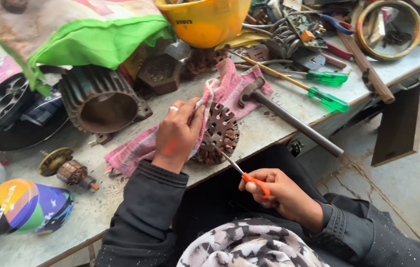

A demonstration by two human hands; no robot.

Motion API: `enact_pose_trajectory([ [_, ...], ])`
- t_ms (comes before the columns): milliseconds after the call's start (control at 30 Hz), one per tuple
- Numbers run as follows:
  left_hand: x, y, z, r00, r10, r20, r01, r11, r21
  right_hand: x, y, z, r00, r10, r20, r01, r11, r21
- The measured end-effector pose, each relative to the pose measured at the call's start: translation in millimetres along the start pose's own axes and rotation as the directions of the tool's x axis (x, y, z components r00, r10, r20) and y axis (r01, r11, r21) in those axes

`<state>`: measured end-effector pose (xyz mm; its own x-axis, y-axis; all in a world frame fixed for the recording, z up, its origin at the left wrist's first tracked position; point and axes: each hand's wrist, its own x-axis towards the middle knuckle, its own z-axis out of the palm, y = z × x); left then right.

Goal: The person uses a cloth to hold a motor stator and repeatedly uses a wooden stick, scissors, and a hammer to clean or adjust the copper windings inside the stator slots. The person works on a single stator throughout the clip.

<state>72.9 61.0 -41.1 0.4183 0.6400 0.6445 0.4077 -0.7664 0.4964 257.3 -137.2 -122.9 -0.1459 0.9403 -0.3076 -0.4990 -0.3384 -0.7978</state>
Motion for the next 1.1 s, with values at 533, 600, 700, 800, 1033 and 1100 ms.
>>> enact_pose_trajectory([
  [533, 2, -26, 14, 0.929, -0.294, 0.225, 0.314, 0.948, -0.058, 19, -6, -25, 0.994, 0.105, 0.016, -0.092, 0.925, -0.369],
  [600, 3, -26, 13, 0.91, -0.329, 0.252, 0.356, 0.932, -0.069, 20, -6, -27, 0.992, 0.109, 0.062, -0.084, 0.945, -0.318],
  [700, 4, -24, 11, 0.889, -0.363, 0.278, 0.392, 0.919, -0.054, 22, 2, -31, 0.998, 0.053, 0.031, -0.035, 0.909, -0.415],
  [800, 4, -22, 10, 0.89, -0.365, 0.274, 0.393, 0.918, -0.054, 26, 14, -39, 0.997, -0.048, 0.062, 0.07, 0.901, -0.428],
  [1033, 7, -23, 13, 0.885, -0.356, 0.299, 0.378, 0.926, -0.018, 47, 43, -56, 0.963, -0.198, 0.181, 0.252, 0.897, -0.363],
  [1100, 9, -23, 12, 0.866, -0.376, 0.329, 0.402, 0.916, -0.011, 50, 44, -54, 0.955, -0.219, 0.199, 0.281, 0.883, -0.376],
])
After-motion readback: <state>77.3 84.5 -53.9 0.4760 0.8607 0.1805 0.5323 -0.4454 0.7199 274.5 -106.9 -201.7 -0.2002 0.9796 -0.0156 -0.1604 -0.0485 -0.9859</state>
